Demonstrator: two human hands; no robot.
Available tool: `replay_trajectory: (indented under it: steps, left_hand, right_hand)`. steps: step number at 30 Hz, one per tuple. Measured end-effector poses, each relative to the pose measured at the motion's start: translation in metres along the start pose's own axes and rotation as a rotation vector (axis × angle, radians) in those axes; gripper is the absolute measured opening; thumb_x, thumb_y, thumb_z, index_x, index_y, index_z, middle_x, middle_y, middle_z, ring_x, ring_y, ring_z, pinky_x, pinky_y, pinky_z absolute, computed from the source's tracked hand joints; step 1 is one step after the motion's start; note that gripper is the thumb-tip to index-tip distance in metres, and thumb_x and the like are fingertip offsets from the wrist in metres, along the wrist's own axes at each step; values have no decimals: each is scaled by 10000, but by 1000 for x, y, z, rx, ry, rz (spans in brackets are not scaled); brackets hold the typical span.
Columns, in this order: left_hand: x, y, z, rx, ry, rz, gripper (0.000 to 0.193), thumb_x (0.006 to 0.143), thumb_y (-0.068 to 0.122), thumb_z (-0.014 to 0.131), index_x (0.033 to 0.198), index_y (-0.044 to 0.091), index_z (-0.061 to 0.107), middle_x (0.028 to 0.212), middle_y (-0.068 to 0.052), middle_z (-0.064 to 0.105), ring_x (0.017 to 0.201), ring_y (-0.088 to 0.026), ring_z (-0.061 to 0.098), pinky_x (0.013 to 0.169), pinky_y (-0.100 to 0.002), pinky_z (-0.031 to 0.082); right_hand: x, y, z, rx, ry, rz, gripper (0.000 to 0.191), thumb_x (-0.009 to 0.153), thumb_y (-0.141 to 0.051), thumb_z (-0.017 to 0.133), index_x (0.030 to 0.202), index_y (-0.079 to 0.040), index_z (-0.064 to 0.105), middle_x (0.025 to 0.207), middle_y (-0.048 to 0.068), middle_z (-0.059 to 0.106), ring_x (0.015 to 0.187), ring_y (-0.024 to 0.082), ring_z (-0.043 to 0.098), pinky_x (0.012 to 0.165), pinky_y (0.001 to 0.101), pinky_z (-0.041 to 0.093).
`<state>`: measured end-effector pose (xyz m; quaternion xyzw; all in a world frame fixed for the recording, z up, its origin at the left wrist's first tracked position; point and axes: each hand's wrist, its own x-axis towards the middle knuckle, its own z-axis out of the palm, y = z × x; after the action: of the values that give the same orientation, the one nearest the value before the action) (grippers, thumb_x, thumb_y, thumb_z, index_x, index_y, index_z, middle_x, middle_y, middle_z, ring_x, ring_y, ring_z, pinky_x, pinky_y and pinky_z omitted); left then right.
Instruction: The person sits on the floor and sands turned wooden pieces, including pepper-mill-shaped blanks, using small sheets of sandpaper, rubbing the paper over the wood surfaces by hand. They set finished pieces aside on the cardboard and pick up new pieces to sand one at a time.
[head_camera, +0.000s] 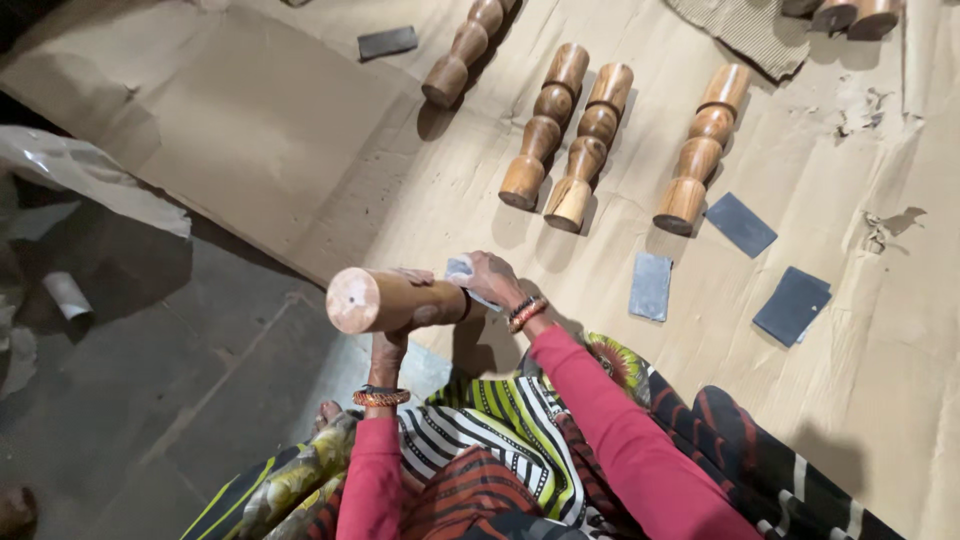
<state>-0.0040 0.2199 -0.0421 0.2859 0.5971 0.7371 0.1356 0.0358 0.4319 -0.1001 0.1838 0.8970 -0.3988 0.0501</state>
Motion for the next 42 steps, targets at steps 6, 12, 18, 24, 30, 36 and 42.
replay_trajectory:
  steps: [6, 12, 18, 24, 30, 36, 42]
  left_hand:
    - [-21, -16, 18, 48, 258, 5, 410, 894, 177, 776, 1227, 3, 612, 1206, -117, 673, 1160, -256, 626, 1093, -409, 486]
    - [-30, -33, 28, 27, 545, 16, 404, 877, 143, 781, 1211, -26, 630, 1196, -136, 684, 1155, -270, 635, 1090, -421, 487]
    - [-10, -21, 10, -10, 305, 113, 418, 855, 115, 770, 1215, -5, 593, 1190, -136, 675, 1163, -283, 647, 1086, -432, 507]
    - [-21, -39, 15, -26, 389, 117, 343, 929, 70, 692, 1247, 1, 586, 1269, -141, 668, 1215, -286, 669, 1116, -411, 519]
    - [-25, -59, 38, -422, 632, -175, 470, 830, -2, 767, 1265, -26, 592, 1193, -100, 695, 1134, -249, 660, 1052, -383, 517]
    - [-3, -57, 29, -577, 859, -184, 416, 809, 18, 754, 1194, -7, 599, 983, -116, 727, 880, -254, 712, 759, -412, 614]
    - [-4, -45, 19, -740, 730, -268, 330, 849, 7, 733, 1134, -98, 605, 944, -175, 708, 822, -304, 723, 754, -445, 637]
  right_hand:
    - [-29, 6, 23, 219, 310, -75, 449, 898, -349, 699, 1228, -46, 682, 1104, 220, 718, 1012, 375, 710, 873, 433, 553]
    - [-69, -22, 22, 238, 286, 159, 418, 930, -342, 651, 1237, -58, 667, 1047, 186, 756, 945, 333, 758, 834, 383, 589]
    - [-12, -14, 8, 266, 41, 223, 456, 881, -390, 771, 1078, 17, 722, 1041, 228, 738, 954, 360, 718, 848, 407, 555]
    - [-26, 18, 31, 541, 271, 329, 487, 901, -398, 696, 1203, -24, 625, 1098, 172, 749, 977, 297, 734, 828, 393, 584]
    - [-68, -5, 41, 63, 342, 91, 490, 1037, -432, 570, 1434, -150, 626, 1268, 160, 654, 1077, 277, 678, 899, 393, 557]
    - [-93, -42, 41, -278, 432, -528, 1041, 692, -454, 838, 1474, 30, 349, 1301, 235, 575, 1147, 356, 641, 966, 471, 534]
    - [-72, -45, 18, -31, -123, -244, 828, 653, -292, 915, 1313, -29, 490, 1130, 210, 689, 1018, 396, 692, 880, 456, 559]
